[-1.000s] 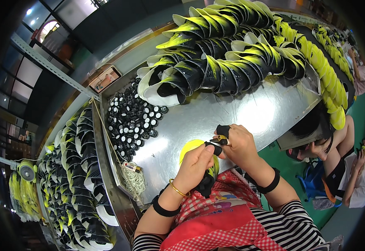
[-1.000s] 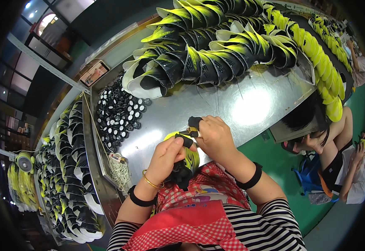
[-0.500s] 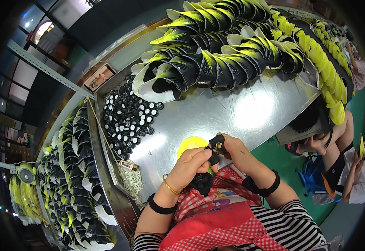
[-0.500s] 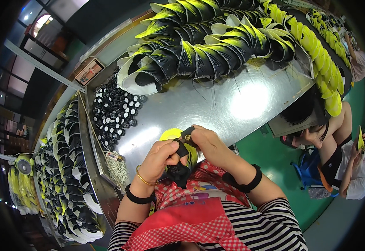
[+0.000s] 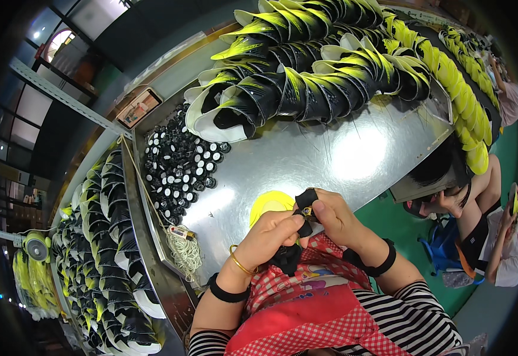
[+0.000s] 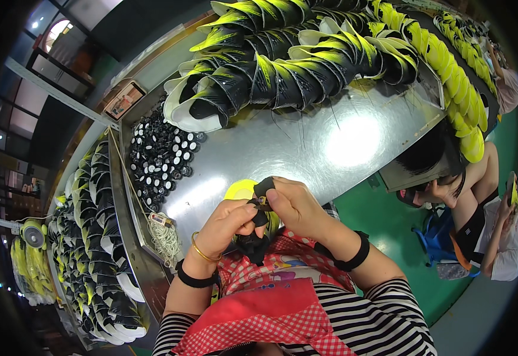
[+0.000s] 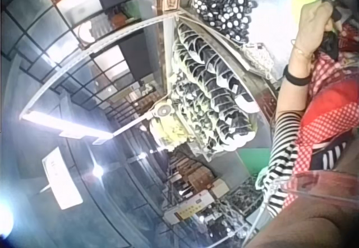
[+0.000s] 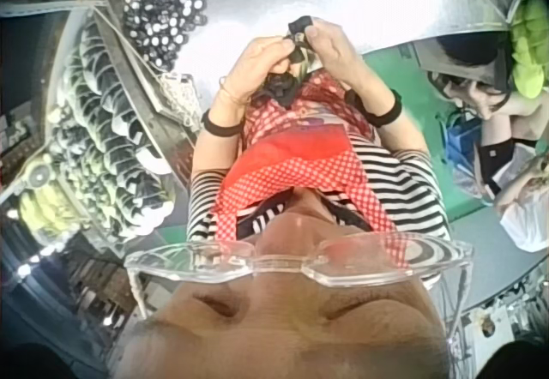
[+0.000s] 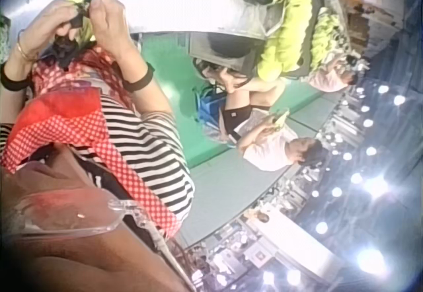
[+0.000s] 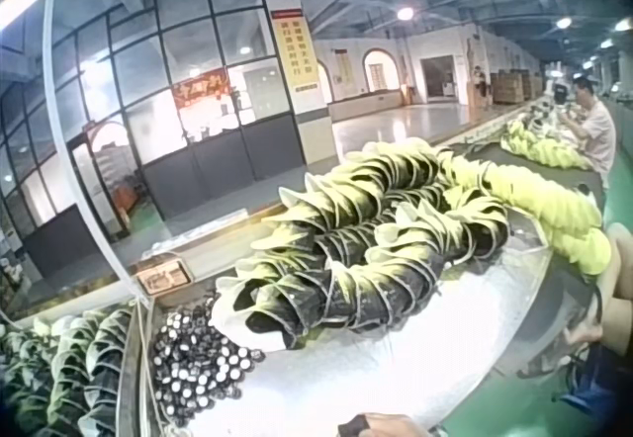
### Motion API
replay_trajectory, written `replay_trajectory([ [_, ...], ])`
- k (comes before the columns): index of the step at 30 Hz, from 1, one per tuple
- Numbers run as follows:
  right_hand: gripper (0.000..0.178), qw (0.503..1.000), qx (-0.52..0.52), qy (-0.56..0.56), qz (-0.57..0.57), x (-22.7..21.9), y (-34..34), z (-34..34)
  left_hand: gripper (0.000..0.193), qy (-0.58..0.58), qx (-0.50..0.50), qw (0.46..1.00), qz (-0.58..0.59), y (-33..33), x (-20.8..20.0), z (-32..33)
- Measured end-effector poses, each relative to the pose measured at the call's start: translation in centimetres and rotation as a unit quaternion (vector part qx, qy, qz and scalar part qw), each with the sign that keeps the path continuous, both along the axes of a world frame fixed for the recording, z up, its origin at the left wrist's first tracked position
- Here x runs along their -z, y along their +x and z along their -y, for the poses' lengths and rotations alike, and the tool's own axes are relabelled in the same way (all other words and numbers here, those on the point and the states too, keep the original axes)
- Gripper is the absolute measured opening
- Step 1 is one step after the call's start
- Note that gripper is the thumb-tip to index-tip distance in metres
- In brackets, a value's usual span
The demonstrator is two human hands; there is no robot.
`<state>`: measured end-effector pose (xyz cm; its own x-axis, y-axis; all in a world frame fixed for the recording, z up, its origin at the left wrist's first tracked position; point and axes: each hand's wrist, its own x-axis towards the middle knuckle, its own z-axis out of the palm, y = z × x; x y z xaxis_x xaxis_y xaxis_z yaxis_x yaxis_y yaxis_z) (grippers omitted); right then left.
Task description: Trimming and inspecting shoe upper components at a manufacturing workstation.
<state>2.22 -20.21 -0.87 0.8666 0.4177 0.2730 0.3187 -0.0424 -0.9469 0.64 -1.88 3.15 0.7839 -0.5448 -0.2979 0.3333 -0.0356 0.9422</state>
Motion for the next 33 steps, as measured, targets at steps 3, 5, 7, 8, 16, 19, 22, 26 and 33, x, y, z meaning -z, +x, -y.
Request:
replay_trajectory([
  [3,0.038,1.000,-0.003,-0.007,0.001,0.1,0.1,0.0,0.036,0.004,0.011,1.000,0.008,0.0,0.0,-0.1],
  [5,0.038,1.000,-0.010,-0.011,0.005,-0.2,0.2,0.2,0.036,-0.004,0.016,1.000,0.014,0.0,-0.2,-0.1],
  [7,0.037,1.000,-0.015,-0.015,0.008,-0.3,0.3,0.4,0.036,-0.006,0.011,1.000,0.013,0.1,-0.2,0.1],
  [8,0.036,1.000,-0.013,-0.012,-0.002,-0.3,0.3,0.4,0.036,-0.007,0.004,1.000,0.014,0.1,-0.3,0.0],
  [16,0.028,0.938,-0.074,0.070,-0.330,-0.6,-1.8,0.4,0.038,0.056,-0.118,0.966,0.221,0.8,1.3,0.5],
  [19,0.013,0.930,-0.075,0.072,-0.353,-0.3,-2.7,-1.9,0.043,0.010,-0.070,0.991,0.113,1.0,2.3,0.4],
  [22,0.008,0.930,-0.020,0.116,-0.349,-0.9,-1.9,-2.1,0.059,-0.045,-0.136,0.975,0.168,-0.4,3.7,-0.8],
  [26,0.012,0.937,0.064,0.073,-0.336,-0.8,-1.4,-1.7,0.047,0.290,-0.018,0.866,0.408,-2.2,5.1,-3.1],
  [33,0.005,0.950,0.104,0.054,-0.289,-0.8,-1.5,-1.6,0.027,0.248,-0.077,0.905,0.337,-2.3,5.3,-1.1],
])
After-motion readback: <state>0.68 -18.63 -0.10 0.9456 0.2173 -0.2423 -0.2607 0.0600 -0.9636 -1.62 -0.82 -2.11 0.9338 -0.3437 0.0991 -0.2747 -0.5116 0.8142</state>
